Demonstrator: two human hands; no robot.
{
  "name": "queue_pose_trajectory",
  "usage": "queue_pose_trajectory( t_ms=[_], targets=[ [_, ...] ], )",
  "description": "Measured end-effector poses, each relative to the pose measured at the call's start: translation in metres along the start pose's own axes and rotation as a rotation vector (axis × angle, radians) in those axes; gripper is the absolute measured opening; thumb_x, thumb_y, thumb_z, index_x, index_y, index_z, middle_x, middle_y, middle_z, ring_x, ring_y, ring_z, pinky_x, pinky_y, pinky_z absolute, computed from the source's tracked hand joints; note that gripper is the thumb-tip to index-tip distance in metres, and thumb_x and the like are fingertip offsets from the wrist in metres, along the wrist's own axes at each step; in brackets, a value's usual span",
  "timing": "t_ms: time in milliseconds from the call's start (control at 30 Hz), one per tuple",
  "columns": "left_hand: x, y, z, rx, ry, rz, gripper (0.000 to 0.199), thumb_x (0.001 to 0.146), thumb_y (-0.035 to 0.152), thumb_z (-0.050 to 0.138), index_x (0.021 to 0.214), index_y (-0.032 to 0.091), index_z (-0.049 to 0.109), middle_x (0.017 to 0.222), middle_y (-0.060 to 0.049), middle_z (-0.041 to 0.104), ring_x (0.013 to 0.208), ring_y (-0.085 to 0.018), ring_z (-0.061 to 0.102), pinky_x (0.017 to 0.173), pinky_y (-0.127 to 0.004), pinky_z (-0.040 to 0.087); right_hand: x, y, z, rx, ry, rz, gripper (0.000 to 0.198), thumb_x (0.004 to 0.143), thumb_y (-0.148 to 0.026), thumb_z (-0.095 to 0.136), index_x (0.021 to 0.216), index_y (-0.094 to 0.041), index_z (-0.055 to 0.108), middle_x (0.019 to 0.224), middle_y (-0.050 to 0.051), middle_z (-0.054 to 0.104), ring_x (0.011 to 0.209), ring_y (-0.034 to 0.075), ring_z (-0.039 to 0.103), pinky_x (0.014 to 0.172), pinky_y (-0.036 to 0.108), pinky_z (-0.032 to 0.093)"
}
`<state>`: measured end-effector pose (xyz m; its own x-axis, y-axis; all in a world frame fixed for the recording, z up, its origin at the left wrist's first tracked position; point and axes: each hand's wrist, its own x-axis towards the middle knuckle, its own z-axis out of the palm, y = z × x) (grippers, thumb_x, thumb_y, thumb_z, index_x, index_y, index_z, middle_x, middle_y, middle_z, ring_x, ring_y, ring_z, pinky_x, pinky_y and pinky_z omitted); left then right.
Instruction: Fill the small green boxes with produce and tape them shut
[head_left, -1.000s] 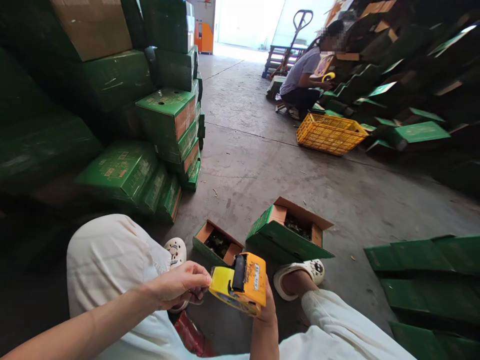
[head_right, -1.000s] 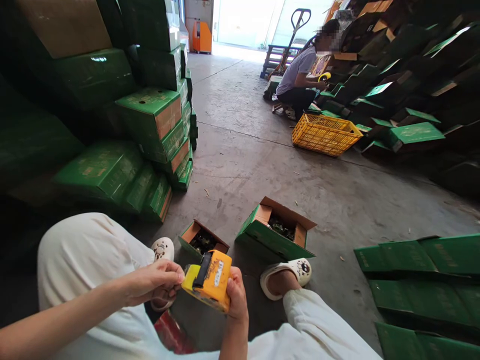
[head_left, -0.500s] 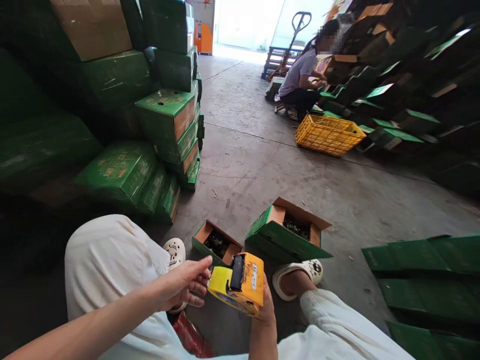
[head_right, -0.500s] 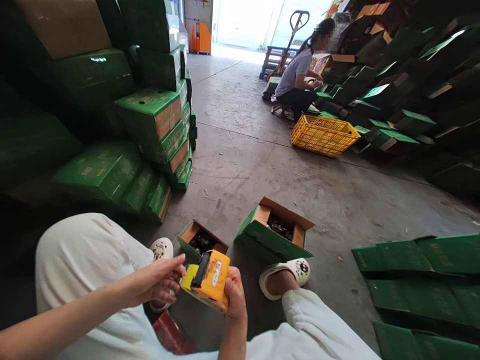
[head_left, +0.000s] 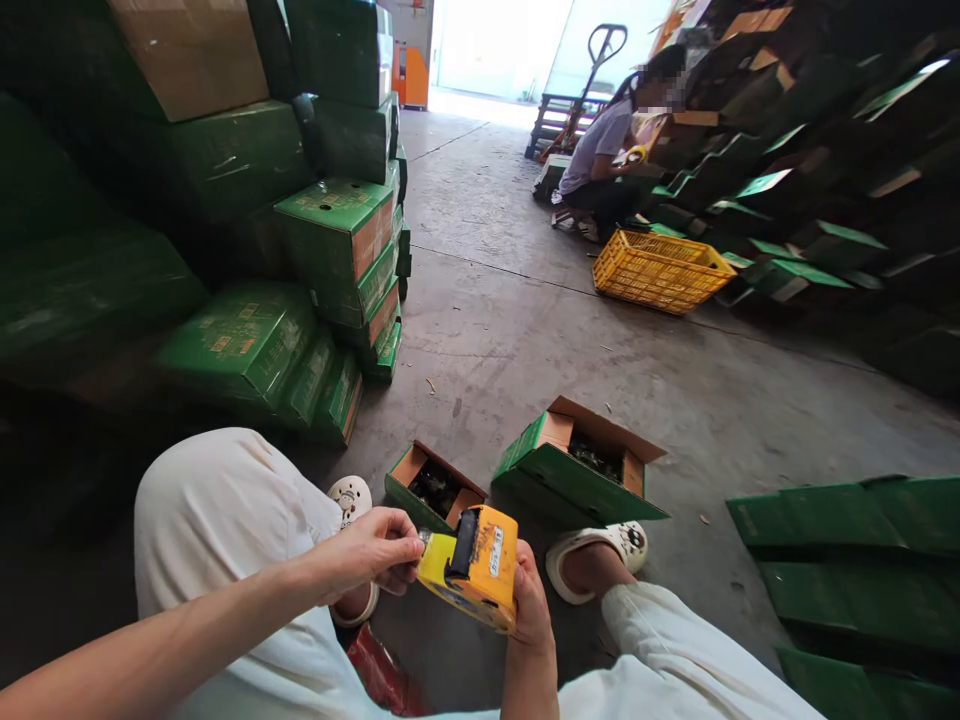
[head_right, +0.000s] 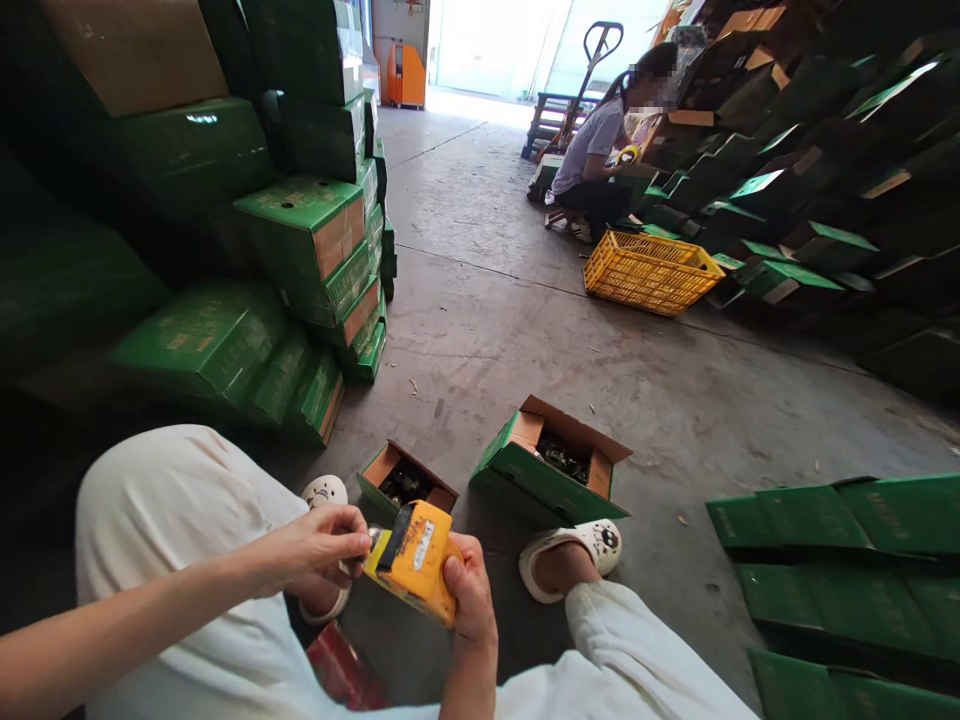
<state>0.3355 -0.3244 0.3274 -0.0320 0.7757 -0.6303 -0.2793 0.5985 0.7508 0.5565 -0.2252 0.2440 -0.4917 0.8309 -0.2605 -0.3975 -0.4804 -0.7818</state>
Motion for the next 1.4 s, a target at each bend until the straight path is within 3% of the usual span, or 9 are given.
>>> queue_pose_trajectory(
  t_ms=[133, 267, 533, 733, 1000, 1167, 1400],
  targets=[
    [0.000, 0.001, -0.004, -0.130, -0.054, -0.116, 0.058, 0.060, 0.051, 0.097, 0.093, 0.014, 0.066, 0.086, -0.004, 0.071, 0.075, -0.014, 0.068, 0.073, -0.031, 0.055, 0.002, 0.003, -0.005, 0.022, -0.014, 0.024, 0.054, 0.052, -0.062, 0.098, 0.074, -0.022, 0.070, 0.067, 0.001, 0.073, 0.055, 0.019, 0.064, 0.051, 0.027, 0.054],
    [-0.001, 0.001, -0.003, -0.209, -0.038, -0.140, 0.055, 0.051, 0.033, 0.102, 0.090, 0.012, 0.068, 0.075, -0.002, 0.069, 0.069, -0.013, 0.066, 0.073, -0.031, 0.056, 0.003, 0.007, -0.011, 0.021, -0.013, 0.032, 0.056, 0.053, -0.062, 0.097, 0.083, -0.020, 0.075, 0.072, 0.003, 0.075, 0.056, 0.019, 0.065, 0.054, 0.028, 0.055],
    [0.003, 0.003, -0.003, -0.315, -0.067, -0.159, 0.037, 0.057, 0.020, 0.093, 0.087, 0.011, 0.073, 0.071, -0.003, 0.070, 0.064, -0.012, 0.064, 0.077, -0.034, 0.061, 0.001, 0.003, -0.003, -0.041, -0.034, -0.007, 0.056, 0.054, -0.067, 0.095, 0.072, -0.021, 0.068, 0.062, -0.001, 0.068, 0.050, 0.015, 0.058, 0.048, 0.024, 0.051],
    [0.003, 0.004, -0.003, -0.412, -0.050, -0.273, 0.046, 0.056, 0.033, 0.097, 0.089, 0.012, 0.073, 0.079, -0.004, 0.072, 0.067, -0.012, 0.064, 0.077, -0.038, 0.064, 0.000, 0.002, 0.002, -0.066, -0.037, -0.001, 0.059, 0.055, -0.069, 0.093, 0.063, -0.022, 0.058, 0.056, -0.002, 0.061, 0.050, 0.015, 0.056, 0.047, 0.023, 0.050],
    [0.007, -0.003, 0.001, -0.338, -0.015, -0.224, 0.055, 0.048, 0.035, 0.106, 0.084, 0.011, 0.072, 0.070, -0.001, 0.067, 0.060, -0.008, 0.058, 0.075, -0.035, 0.063, -0.002, 0.002, -0.001, -0.086, -0.041, -0.019, 0.057, 0.059, -0.067, 0.092, 0.066, -0.022, 0.059, 0.057, -0.003, 0.061, 0.047, 0.011, 0.050, 0.045, 0.020, 0.045],
    [0.007, -0.002, 0.001, -0.262, 0.008, -0.228, 0.059, 0.044, 0.042, 0.106, 0.080, 0.013, 0.069, 0.067, 0.001, 0.064, 0.061, -0.009, 0.057, 0.070, -0.035, 0.063, -0.001, 0.003, 0.000, -0.087, -0.024, -0.005, 0.055, 0.057, -0.065, 0.094, 0.072, -0.021, 0.065, 0.061, -0.001, 0.065, 0.049, 0.013, 0.055, 0.048, 0.022, 0.049],
    [-0.005, 0.028, 0.007, -0.294, -0.012, -0.057, 0.056, 0.049, 0.045, 0.104, 0.073, 0.012, 0.066, 0.064, 0.002, 0.061, 0.058, -0.006, 0.057, 0.067, -0.024, 0.057, 0.000, -0.008, 0.003, -0.176, -0.253, 0.054, 0.063, 0.064, -0.078, 0.083, 0.079, -0.017, 0.074, 0.063, 0.004, 0.067, 0.054, 0.019, 0.059, 0.051, 0.027, 0.047]
  ],
)
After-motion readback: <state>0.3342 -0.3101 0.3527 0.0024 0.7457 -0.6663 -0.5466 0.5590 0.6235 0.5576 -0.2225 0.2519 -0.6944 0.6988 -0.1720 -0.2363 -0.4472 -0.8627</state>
